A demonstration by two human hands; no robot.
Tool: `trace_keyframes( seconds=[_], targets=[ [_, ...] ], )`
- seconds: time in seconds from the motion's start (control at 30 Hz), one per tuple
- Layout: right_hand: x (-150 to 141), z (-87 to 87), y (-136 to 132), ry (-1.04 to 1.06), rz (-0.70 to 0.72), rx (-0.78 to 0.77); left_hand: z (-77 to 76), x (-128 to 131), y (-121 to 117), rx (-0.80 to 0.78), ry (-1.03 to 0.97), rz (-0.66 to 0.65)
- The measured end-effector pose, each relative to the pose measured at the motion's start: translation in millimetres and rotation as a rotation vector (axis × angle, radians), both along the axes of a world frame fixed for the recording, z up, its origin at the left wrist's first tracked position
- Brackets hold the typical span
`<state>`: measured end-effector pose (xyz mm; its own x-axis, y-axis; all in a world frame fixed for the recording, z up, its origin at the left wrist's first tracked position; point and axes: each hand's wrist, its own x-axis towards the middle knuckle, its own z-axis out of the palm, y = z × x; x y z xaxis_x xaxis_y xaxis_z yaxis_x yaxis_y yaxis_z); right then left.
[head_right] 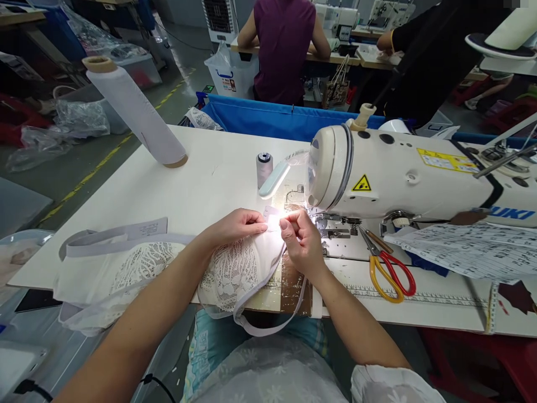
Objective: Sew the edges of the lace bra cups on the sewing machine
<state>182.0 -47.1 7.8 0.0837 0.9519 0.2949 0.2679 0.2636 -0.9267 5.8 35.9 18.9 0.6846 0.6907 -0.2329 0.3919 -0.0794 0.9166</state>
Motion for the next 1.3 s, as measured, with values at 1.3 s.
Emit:
trace_keyframes(
  seconds=[1.3],
  targets=[
    [16,-3.9,8,-0.894,0.146,0.210,-1.6,-1,2,0.021,0.050,0.002]
  ],
)
